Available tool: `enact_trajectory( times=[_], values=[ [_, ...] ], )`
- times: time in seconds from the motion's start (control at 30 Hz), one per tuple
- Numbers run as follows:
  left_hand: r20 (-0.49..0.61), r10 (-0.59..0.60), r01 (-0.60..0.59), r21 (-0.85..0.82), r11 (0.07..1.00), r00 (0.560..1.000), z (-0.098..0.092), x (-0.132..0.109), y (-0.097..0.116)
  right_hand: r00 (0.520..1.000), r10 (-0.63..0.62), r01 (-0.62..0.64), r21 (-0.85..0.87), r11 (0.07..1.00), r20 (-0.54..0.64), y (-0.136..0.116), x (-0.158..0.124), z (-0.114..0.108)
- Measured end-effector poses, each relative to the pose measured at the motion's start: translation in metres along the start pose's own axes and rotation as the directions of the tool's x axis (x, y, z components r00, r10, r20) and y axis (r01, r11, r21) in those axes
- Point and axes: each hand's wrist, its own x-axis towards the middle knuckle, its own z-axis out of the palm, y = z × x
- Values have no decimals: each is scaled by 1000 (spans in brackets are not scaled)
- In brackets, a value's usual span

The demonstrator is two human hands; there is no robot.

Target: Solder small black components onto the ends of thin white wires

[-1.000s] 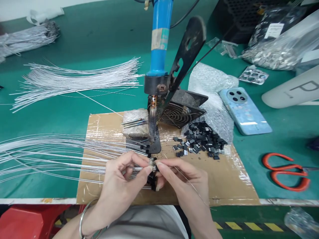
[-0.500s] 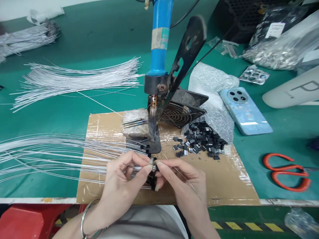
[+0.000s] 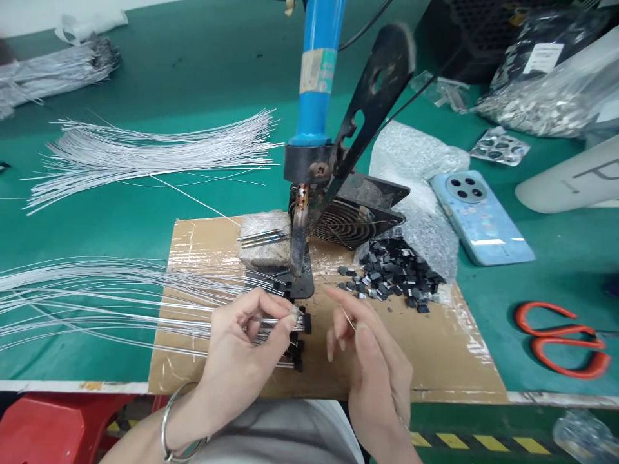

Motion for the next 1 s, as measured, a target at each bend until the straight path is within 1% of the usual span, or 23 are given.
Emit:
enact_trajectory(
  times=[0.07,0.13,0.2,0.27,0.33,0.43,0.53,0.63,0.77,0.87,1.0],
  values=[
    [-14,4,-4,28,1000,1000,0,2,0,999,21,-22,-22,1000,-31,-4,-2,-2],
    [-20,12,-11,55,998,1000,1,4,0,998,12,-18,-100,995,-62,-8,-2,-4],
    [-23,16,-14,78,997,1000,1,5,-1,998,-60,53,-206,977,-31,-10,0,-7],
    [-24,17,-15,74,997,1000,1,7,-1,989,-142,149,-278,949,44,-11,5,-10],
    [-33,21,-18,68,998,999,2,8,-1,975,-198,218,-289,932,100,-13,9,-10],
    [-43,26,-23,82,996,999,1,10,1,970,-226,240,-223,945,85,-16,12,-6],
    [-51,25,-22,57,998,998,2,13,4,989,-143,147,-139,979,42,-19,10,0],
    [-69,11,-10,6,1000,998,2,16,7,999,-49,49,-98,994,4,-20,9,4],
    [-97,-24,22,-30,999,995,3,20,10,1000,16,-16,-46,999,-3,-19,12,5],
    [-102,-33,31,-23,999,994,3,23,12,998,69,-69,22,997,-10,-18,16,6],
    [-109,-46,48,15,999,993,2,26,13,996,85,-82,74,994,-39,-20,20,9]
  ],
)
